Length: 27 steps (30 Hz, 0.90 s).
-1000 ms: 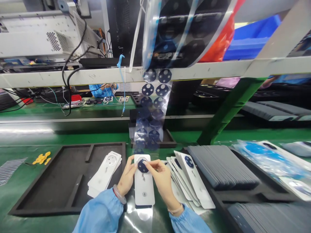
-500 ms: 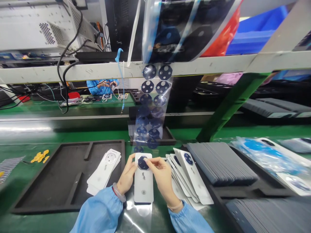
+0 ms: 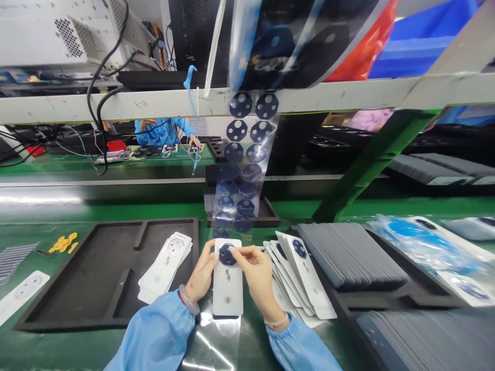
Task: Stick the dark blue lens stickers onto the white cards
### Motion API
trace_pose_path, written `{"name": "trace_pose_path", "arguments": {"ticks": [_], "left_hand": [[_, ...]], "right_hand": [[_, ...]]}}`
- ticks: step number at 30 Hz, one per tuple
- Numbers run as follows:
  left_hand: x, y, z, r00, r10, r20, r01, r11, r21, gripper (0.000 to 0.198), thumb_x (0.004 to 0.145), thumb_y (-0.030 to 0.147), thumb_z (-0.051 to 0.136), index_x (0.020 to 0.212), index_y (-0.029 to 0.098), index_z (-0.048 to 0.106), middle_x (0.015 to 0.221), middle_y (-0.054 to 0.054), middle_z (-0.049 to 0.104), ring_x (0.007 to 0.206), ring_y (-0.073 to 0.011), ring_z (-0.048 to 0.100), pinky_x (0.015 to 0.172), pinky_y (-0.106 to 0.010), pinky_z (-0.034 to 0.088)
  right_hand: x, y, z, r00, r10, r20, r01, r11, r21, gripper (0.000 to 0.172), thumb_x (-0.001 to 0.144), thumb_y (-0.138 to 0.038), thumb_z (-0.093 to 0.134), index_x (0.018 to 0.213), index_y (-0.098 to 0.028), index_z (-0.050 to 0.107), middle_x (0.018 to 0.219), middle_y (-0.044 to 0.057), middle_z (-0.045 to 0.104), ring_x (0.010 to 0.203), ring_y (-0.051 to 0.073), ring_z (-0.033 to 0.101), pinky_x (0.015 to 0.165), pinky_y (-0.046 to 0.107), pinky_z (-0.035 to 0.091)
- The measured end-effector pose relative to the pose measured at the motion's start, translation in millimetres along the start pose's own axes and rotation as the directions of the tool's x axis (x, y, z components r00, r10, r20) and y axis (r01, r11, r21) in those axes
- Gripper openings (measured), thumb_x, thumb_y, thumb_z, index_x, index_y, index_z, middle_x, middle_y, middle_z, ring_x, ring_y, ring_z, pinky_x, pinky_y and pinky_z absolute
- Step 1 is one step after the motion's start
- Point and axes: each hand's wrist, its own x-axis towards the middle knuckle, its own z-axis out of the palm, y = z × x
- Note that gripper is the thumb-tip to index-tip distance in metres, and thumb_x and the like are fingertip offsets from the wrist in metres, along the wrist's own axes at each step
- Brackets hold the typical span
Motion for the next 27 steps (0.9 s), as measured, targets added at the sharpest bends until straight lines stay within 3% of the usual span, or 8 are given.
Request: {"name": "trace_pose_path", "arguments": {"ticks": [27], "left_hand": [[1.0,-0.8,-0.6,1.0,-0.009,0.008,0.009,1.0,-0.01,0.048,0.087,0.048,0.057,0.124,0.021,0.041,0.08,-0.002,0.068,0.06,-0.0135,0.058,0.055,-0.022,0.042]], "right_hand": [[-1.3,8.6,-1.3,1.0,-0.024,-0.012,0.023,1.0,-0.014,0.026,0.072,-0.041,0.081,0.075,-0.018,0.069,0.074,0.003,0.07,0.069,0.017,0.063,0.068,0.031,0.051]]}}
